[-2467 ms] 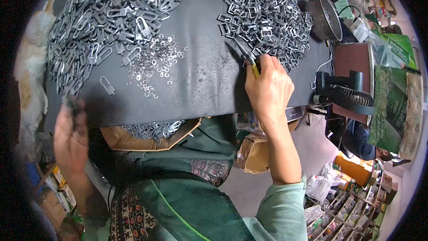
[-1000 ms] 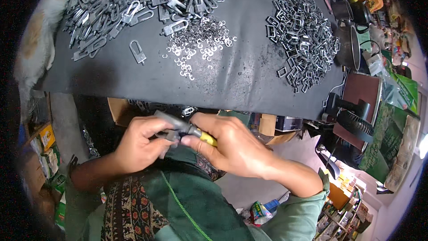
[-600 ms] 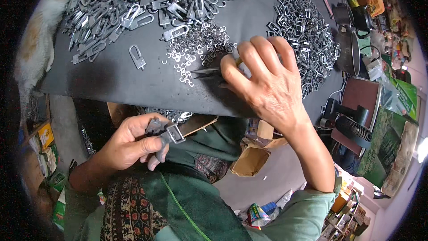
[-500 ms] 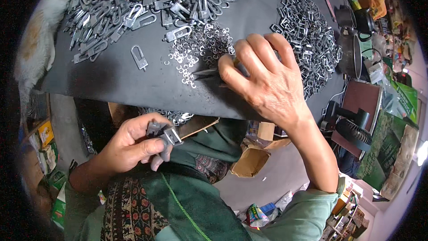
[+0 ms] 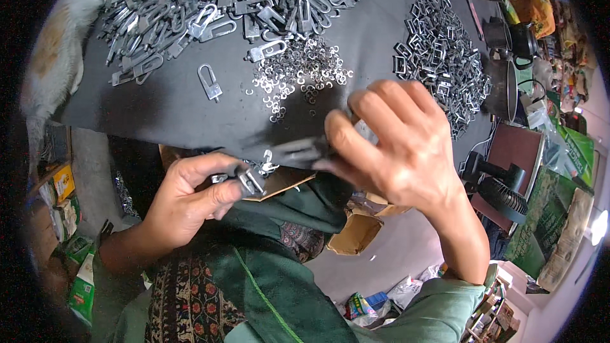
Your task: Assembling small metal hardware components using pliers at a manual workstation.
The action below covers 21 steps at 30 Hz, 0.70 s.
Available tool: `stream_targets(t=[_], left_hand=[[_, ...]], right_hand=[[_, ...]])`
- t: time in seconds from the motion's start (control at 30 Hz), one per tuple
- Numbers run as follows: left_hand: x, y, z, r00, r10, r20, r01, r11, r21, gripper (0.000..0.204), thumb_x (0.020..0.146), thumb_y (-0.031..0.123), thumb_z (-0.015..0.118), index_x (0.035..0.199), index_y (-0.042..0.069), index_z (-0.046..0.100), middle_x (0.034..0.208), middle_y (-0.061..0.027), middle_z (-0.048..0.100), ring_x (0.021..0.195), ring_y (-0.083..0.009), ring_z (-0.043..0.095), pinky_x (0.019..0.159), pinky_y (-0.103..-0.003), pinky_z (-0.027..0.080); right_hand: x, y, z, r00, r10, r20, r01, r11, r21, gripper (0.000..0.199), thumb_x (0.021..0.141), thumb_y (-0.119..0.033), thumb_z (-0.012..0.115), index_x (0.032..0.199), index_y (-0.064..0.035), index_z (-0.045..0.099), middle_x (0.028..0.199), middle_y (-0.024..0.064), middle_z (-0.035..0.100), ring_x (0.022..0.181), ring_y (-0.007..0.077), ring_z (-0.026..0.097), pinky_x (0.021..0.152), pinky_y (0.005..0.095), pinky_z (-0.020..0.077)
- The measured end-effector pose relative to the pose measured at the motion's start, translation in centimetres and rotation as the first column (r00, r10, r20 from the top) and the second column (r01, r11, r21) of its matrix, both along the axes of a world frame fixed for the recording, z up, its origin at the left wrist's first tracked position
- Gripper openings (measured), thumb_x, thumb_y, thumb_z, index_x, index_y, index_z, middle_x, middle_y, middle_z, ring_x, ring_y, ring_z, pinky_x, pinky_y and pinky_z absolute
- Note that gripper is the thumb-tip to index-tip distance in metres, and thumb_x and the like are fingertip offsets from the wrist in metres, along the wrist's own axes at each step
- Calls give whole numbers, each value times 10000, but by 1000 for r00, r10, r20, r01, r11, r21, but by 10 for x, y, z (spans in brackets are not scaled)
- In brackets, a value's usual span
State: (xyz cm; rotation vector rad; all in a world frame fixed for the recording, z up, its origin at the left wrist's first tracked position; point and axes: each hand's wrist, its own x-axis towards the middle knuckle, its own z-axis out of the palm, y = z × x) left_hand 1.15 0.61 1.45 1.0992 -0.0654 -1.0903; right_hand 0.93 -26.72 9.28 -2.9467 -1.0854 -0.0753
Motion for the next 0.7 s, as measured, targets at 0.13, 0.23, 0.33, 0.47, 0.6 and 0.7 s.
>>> stream_targets(t=[0.13,0.23,0.33,0.47,0.6,0.7], left_hand=[[3,-7,6,995,-2,-102,2,1000,-1,202,943,127,654,1107,10,654,794,26,595,648,-30,490,566,-192,381],[2,-10,9,997,5,-80,-4,1000,9,198,946,120,644,1110,10,647,791,18,600,637,-39,486,553,-198,373],[-2,-12,7,998,20,-54,-20,1000,8,202,948,129,643,1111,10,647,794,18,600,641,-39,484,557,-196,372],[-8,-14,0,998,65,-5,-65,997,-34,207,954,145,639,1110,9,648,795,17,600,651,-41,482,568,-199,376],[-11,-16,-4,1000,24,12,-23,999,-34,215,956,160,641,1110,10,648,792,14,601,658,-41,479,573,-201,375],[-12,-15,-6,990,1,138,0,1000,-11,219,957,160,631,1109,4,646,790,14,605,639,-45,468,571,-203,370]], right_hand=[[-8,4,3,997,31,-66,-26,998,63,441,751,-452,689,929,-53,623,811,89,552,743,282,597,622,395,460],[-10,7,5,995,7,-104,-1,998,59,436,755,-449,692,922,-53,621,817,89,551,752,284,596,631,393,462],[-14,9,3,992,-10,-126,18,998,61,432,755,-446,695,917,-53,618,818,88,549,754,284,594,635,392,464],[-20,11,3,989,-41,-140,49,997,54,429,751,-441,702,907,-52,615,806,84,541,745,280,587,633,393,466],[-33,15,6,978,-101,-183,109,994,32,418,747,-428,710,900,-51,615,799,81,538,733,274,581,630,396,465],[-47,21,8,951,-179,-250,185,983,1,400,745,-408,719,894,-51,616,799,79,540,720,269,574,626,403,463]])
